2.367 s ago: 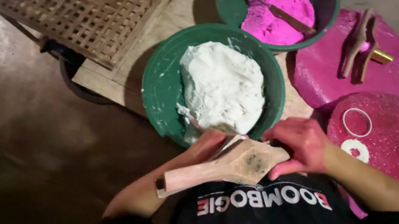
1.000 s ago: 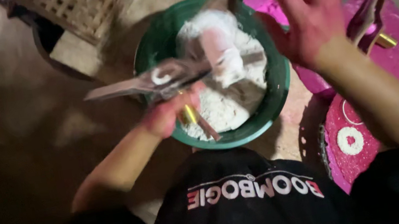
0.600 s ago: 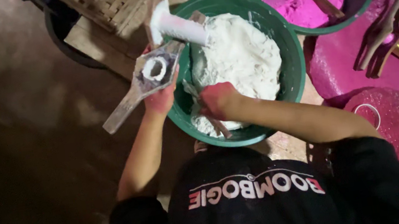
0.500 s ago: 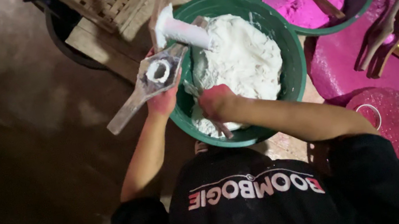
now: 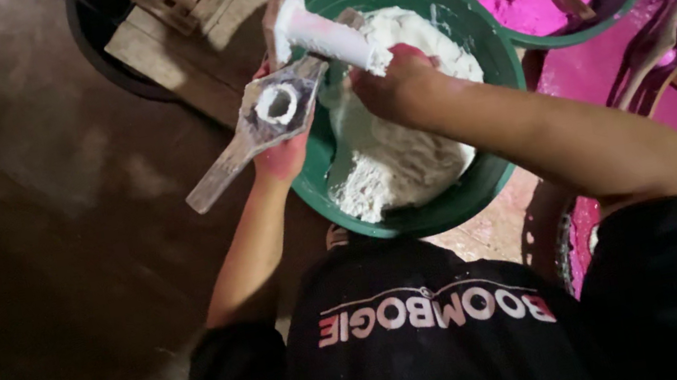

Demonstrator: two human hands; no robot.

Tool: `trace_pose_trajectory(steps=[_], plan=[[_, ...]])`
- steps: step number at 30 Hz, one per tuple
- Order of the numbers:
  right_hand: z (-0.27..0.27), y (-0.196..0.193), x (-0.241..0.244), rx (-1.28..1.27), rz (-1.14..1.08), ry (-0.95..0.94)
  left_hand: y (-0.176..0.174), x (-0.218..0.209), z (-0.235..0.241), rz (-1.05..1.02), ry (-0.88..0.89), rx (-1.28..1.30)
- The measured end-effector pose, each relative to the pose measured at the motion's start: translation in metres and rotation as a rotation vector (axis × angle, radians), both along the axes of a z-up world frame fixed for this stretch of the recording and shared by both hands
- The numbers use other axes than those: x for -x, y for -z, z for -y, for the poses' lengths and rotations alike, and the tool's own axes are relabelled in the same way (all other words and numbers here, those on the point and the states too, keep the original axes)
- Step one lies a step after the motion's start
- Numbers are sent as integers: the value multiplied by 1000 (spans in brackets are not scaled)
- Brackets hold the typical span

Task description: The person uses a wooden mold to press white and pink powders into ring-shaped decorations on a pink glittery mat. They repeatedly fill the mold, press it, and release the formed rings, arranging them in rows.

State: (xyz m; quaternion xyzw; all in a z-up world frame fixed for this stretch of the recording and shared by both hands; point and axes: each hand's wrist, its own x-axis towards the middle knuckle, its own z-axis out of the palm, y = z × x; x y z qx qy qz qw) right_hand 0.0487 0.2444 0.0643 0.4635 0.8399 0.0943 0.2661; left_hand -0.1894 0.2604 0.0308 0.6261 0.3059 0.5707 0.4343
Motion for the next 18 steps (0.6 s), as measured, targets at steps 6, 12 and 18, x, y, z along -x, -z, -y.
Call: trace_pose_trajectory(steps=[6,12,18], plan=[[-15,25,30,3,187,-118,-5,4,-1,-84,-43,-58],[14,-3,24,156,94,-61,-9,0,-2,46,21,90],[44,-43,42,376,-93,132,-10,1,-5,-218,-74,-115]])
